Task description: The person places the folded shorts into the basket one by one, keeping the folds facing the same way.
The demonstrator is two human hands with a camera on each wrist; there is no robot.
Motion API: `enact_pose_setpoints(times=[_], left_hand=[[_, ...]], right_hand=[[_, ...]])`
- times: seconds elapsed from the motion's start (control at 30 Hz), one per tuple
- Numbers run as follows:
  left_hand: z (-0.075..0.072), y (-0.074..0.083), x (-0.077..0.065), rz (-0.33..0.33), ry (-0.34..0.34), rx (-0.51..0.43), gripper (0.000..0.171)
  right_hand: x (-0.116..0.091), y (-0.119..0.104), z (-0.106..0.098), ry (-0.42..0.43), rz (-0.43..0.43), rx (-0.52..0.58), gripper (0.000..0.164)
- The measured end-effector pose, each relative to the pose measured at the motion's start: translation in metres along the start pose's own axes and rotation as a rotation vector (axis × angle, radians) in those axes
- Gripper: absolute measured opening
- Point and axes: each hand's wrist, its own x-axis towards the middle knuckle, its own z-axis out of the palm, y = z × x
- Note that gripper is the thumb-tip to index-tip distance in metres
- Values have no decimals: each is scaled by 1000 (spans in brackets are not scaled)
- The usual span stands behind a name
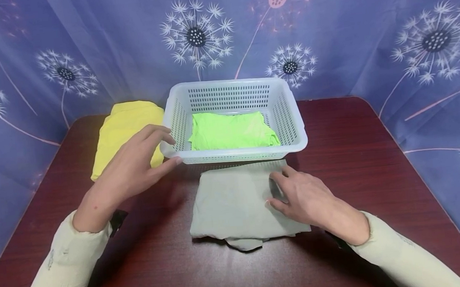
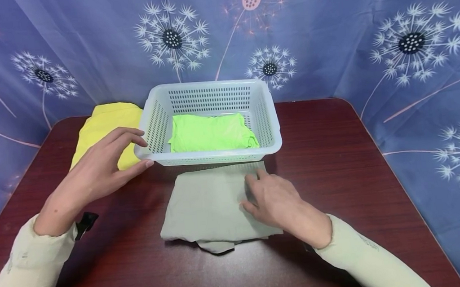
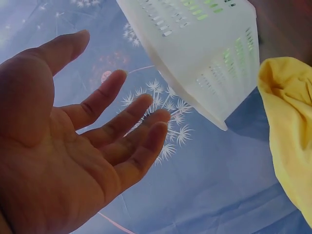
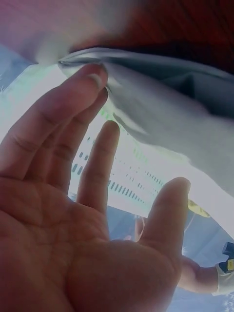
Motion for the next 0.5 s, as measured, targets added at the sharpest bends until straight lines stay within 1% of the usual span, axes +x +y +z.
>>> enact_pose_setpoints(times=[0.1, 0.33, 0.5], left_hand=[[-1, 3, -1, 9, 14, -5, 36], [-1, 10, -6, -16, 26, 4, 34], [0, 15, -12, -29, 35, -4, 30]], right_hand=[[-1, 1, 0, -1, 2, 14, 49], [-3, 5, -3, 16, 16, 68, 47], [-4, 9, -5, 21, 28, 105, 48]])
